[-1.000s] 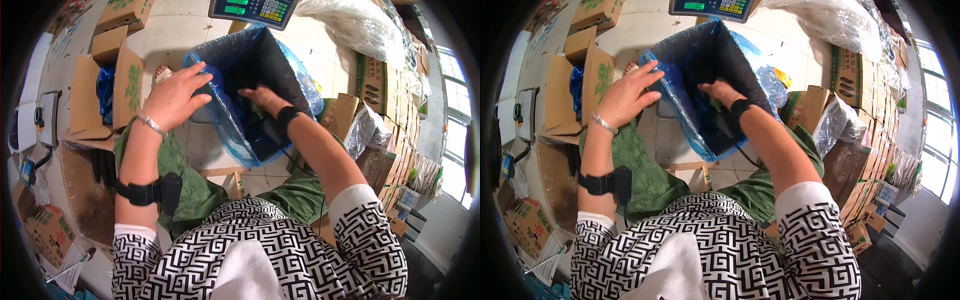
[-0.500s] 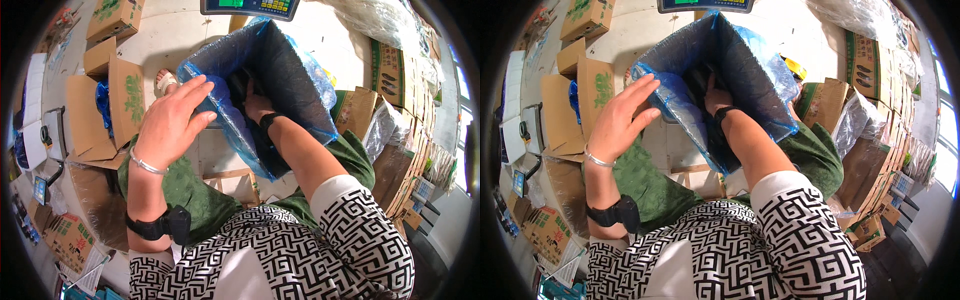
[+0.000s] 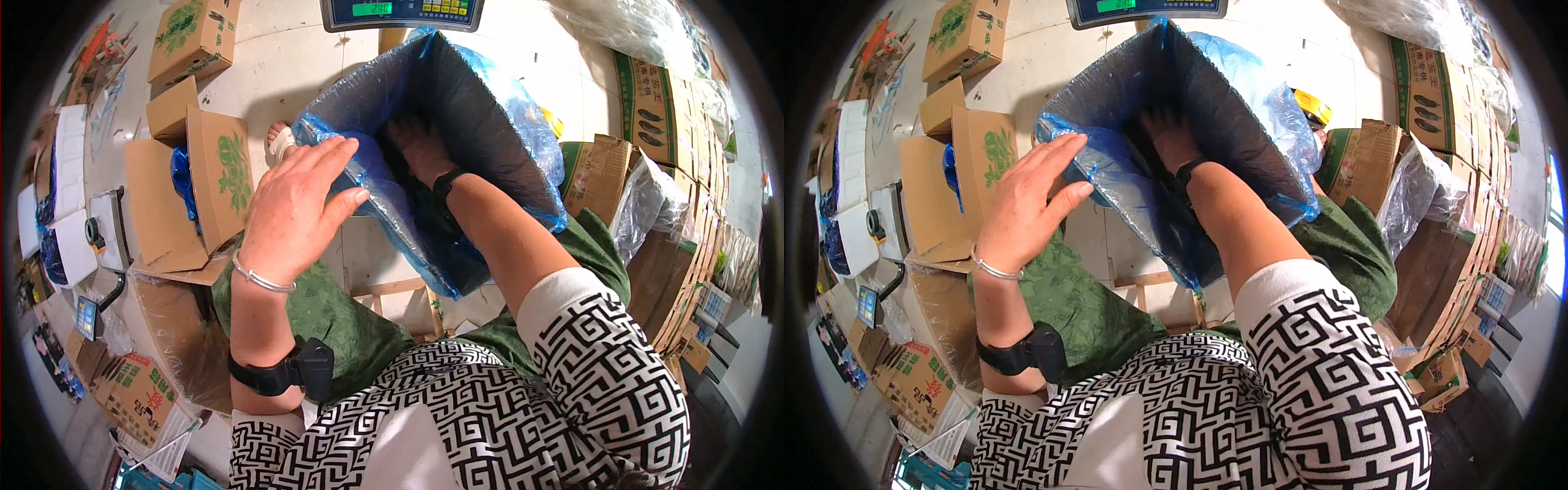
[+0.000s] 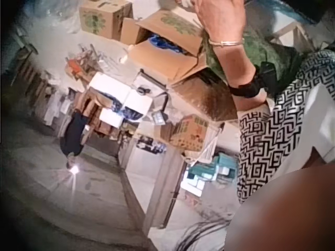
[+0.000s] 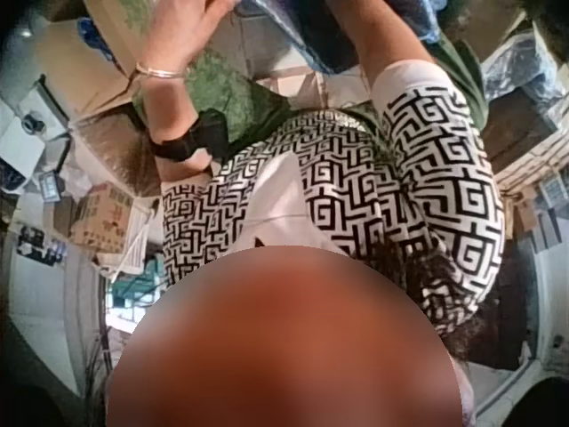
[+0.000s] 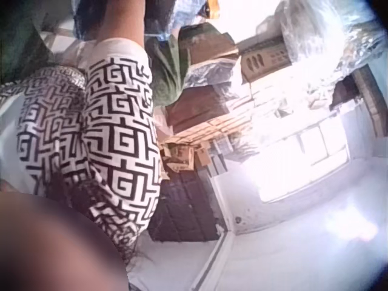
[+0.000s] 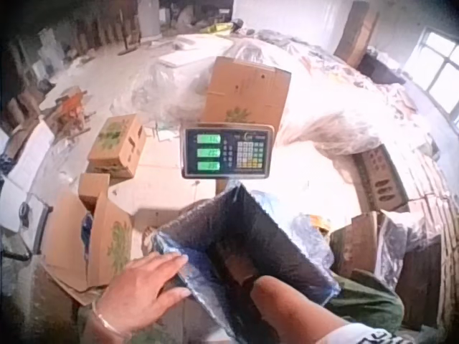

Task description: Sorting eggplants from a large container into a plastic-lined box on a scale, then sealing the box with tape.

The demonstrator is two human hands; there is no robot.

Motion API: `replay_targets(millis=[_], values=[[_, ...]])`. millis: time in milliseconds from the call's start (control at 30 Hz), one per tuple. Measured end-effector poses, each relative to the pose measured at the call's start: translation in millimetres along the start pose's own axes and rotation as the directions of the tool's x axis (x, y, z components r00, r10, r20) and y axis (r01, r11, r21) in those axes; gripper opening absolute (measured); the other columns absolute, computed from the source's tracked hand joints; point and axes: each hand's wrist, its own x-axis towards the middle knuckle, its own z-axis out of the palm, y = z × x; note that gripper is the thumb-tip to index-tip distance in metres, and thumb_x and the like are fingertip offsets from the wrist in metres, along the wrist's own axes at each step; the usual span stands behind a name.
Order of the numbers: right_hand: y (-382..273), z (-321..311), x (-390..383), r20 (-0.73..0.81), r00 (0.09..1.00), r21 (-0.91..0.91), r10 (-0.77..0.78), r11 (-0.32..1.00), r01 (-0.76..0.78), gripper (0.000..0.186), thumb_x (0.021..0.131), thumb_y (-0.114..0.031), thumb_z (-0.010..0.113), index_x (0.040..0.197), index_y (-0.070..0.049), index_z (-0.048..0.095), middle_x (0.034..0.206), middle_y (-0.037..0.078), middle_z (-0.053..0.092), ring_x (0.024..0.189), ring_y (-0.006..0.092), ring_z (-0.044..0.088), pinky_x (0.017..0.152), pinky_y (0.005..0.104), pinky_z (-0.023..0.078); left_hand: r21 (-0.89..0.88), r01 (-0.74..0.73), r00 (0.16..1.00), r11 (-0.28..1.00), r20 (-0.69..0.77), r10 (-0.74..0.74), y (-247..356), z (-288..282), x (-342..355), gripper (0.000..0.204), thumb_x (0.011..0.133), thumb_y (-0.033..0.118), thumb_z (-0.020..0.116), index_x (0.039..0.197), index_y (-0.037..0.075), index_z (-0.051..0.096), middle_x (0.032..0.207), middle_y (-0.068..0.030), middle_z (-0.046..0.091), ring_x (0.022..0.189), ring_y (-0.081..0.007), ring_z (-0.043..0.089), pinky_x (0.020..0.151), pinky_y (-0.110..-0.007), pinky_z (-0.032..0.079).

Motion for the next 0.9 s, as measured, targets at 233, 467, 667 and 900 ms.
replay_targets(millis=[233,467,667,900], values=[[47.4,-97.7,-45.1,0.176,0.975,0.158,-0.135,0.982,0.108,0.064,0.08,-0.036,0.064,0.133,-0.006,0.044,0.134,0.013,0.047,0.126,0.0303,0.041,0.104,0.0421,0.033,0.107,-0.11,0.985,0.988,-0.118,0.123,-3.0,22.6,17.9,0.045,0.082,0.03,0.062,0.118,0.003,0.057,0.119,-0.0163,0.058,0.109,-0.0328,0.053,0.096,-0.041,0.041],[208.7,-218.7,-287.7,-0.307,0.95,0.809,0.054,0.54,0.231,0.047,0.091,-0.032,0.058,0.126,-0.003,0.053,0.117,0.011,0.061,0.106,0.0167,0.058,0.093,0.0307,0.045,0.513,0.134,0.973,0.848,-0.231,-0.014,6.3,51.2,35.9,0.044,0.088,0.042,0.054,0.124,0.016,0.056,0.133,-0.0054,0.051,0.127,-0.0332,0.04,0.102,-0.057,0.027],[311.3,-134.0,-544.8,-0.052,0.541,0.594,0.84,0.461,-0.659,0.045,0.089,-0.033,0.061,0.119,0.0,0.057,0.109,0.01,0.064,0.101,0.0166,0.059,0.088,0.0283,0.046,0.093,-0.341,0.934,0.935,0.144,0.326,76.9,98.1,42.2,0.043,0.086,0.028,0.059,0.125,0.01,0.055,0.138,-0.012,0.045,0.132,-0.0368,0.033,0.108,-0.045,0.025],[351.6,48.1,-546.6,0.344,0.473,0.506,0.811,0.265,-0.821,0.045,0.079,-0.034,0.068,0.108,0.001,0.062,0.106,0.019,0.064,0.099,0.0302,0.061,0.085,0.0374,0.048,-0.309,-0.265,0.89,0.913,0.287,0.356,190.9,101.9,43.5,0.038,0.084,0.015,0.061,0.119,0.0,0.058,0.12,-0.0148,0.06,0.114,-0.0263,0.055,0.098,-0.034,0.039]])
